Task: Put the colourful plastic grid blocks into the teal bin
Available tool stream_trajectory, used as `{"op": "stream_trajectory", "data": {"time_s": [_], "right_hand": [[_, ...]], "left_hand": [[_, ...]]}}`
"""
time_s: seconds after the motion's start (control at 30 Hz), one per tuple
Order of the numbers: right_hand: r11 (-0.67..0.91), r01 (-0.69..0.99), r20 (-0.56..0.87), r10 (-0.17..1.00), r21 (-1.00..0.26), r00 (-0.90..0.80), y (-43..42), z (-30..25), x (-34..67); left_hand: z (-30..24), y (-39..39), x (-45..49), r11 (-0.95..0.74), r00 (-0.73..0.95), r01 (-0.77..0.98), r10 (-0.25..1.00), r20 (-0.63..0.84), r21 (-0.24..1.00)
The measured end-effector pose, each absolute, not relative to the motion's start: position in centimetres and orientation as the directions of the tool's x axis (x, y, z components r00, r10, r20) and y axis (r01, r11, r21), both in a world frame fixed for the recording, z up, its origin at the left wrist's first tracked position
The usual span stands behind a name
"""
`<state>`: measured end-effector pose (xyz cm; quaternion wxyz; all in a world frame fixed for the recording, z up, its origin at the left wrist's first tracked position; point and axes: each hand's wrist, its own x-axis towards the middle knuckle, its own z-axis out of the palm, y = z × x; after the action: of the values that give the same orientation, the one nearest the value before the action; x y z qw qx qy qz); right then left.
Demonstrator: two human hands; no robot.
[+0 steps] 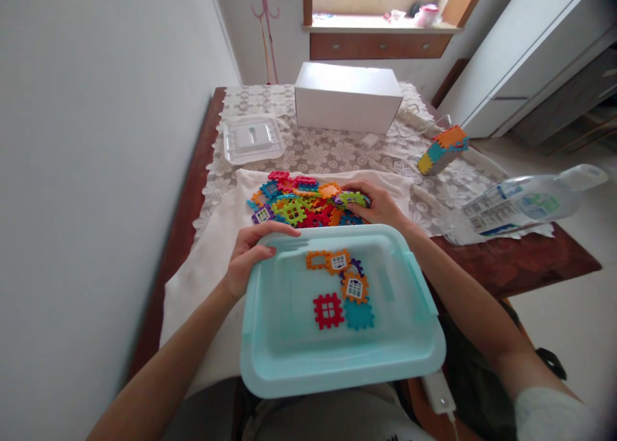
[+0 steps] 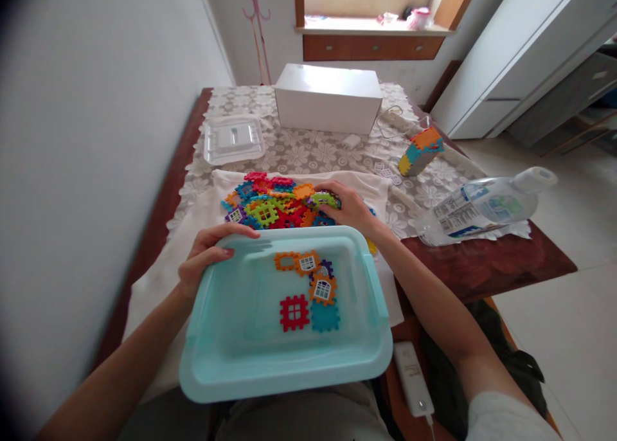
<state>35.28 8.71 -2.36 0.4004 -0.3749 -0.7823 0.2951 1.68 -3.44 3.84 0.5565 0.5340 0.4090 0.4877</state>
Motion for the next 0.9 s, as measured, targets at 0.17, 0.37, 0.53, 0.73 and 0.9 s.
{"op": "stream_trajectory", "data": {"time_s": [0.17, 0.37, 0.53, 0.73, 0.9], "right_hand": [[0.464, 0.185, 0.419, 0.877, -0.866, -0.236, 8.0, -1.6, 34.8], [0.198, -0.275, 0.24, 0.962, -0.941, -0.128, 8.5, -1.1, 35.2], [0.126, -0.412, 0.252, 0.93, -0.903, -0.268, 6.9, 1.2, 35.7], [0.223, -0.396, 0.44, 0.636, -0.891, -0.634, 3.7, 4.3, 35.6], [0.263, -0.361, 0.446, 0.535, -0.895, -0.717, 3.4, 4.8, 35.8]], "left_hand": [[3.7, -3.5, 1.7, -0.063, 0.191, -0.093, 0.978, 0.08, 0.994], [4.0, -3.3, 2.0, -0.055, 0.193, -0.124, 0.978, 0.078, 0.991], [4.1, -3.2, 2.1, -0.057, 0.188, -0.116, 0.979, 0.078, 0.992], [4.3, -3.3, 2.2, -0.052, 0.162, -0.08, 0.985, 0.064, 0.995], [4.2, -3.3, 2.2, -0.032, 0.151, -0.073, 0.988, 0.042, 0.997]]}}
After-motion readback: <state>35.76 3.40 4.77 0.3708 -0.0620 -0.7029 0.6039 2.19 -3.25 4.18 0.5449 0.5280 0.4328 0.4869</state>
